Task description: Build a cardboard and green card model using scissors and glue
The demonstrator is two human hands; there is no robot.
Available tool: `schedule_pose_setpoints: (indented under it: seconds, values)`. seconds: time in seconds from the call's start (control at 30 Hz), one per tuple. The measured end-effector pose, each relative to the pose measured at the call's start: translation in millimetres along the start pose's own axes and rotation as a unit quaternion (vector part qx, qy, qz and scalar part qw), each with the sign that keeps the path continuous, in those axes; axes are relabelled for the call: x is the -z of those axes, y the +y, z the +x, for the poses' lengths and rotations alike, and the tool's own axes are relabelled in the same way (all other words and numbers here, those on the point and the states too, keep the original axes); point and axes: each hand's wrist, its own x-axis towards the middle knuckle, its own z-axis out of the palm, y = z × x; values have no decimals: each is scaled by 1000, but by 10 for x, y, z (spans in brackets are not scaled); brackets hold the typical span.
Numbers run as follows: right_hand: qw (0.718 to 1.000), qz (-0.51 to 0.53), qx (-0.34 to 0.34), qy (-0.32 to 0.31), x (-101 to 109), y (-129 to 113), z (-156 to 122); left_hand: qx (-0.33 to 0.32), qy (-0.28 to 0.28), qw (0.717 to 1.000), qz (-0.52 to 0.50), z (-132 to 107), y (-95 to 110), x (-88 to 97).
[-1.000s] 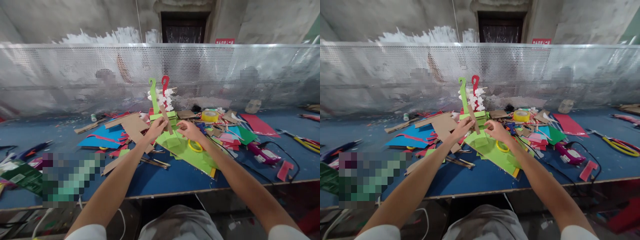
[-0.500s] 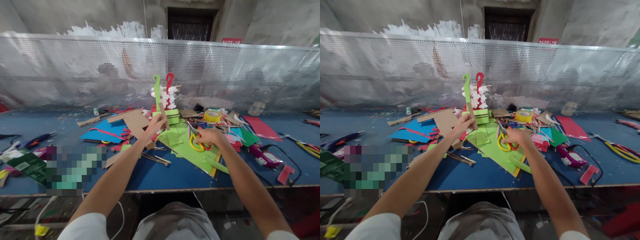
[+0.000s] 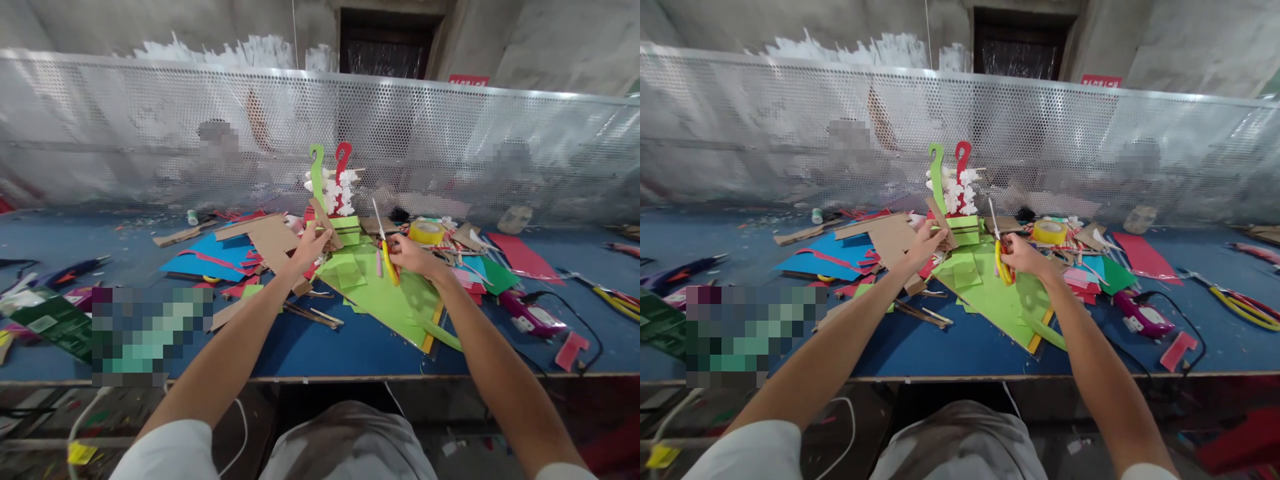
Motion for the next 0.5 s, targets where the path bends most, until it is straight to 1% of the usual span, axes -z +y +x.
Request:
schedule_pose_setpoints:
  seconds: [0.07,0.13,0.27,0.43,0.5]
  values:
    - [992,113,47,-35,-118,1,30,-13,-4,1000,-18,-1,11,-8]
    - [985,144,87,-44,-233,-17,37,-37,-5,999,-30,-4,27,-12]
    - [986,99,123,-59,-372,-73,-33,-76,12,995,-56,-17,78,-32]
    - [991,31,106,-81,-427,-257,-206,-81,42,991,-97,-39,148,-82]
    - [990,12,117,-76,-438,-348,-263,-78,49,991,-97,-52,169,-96]
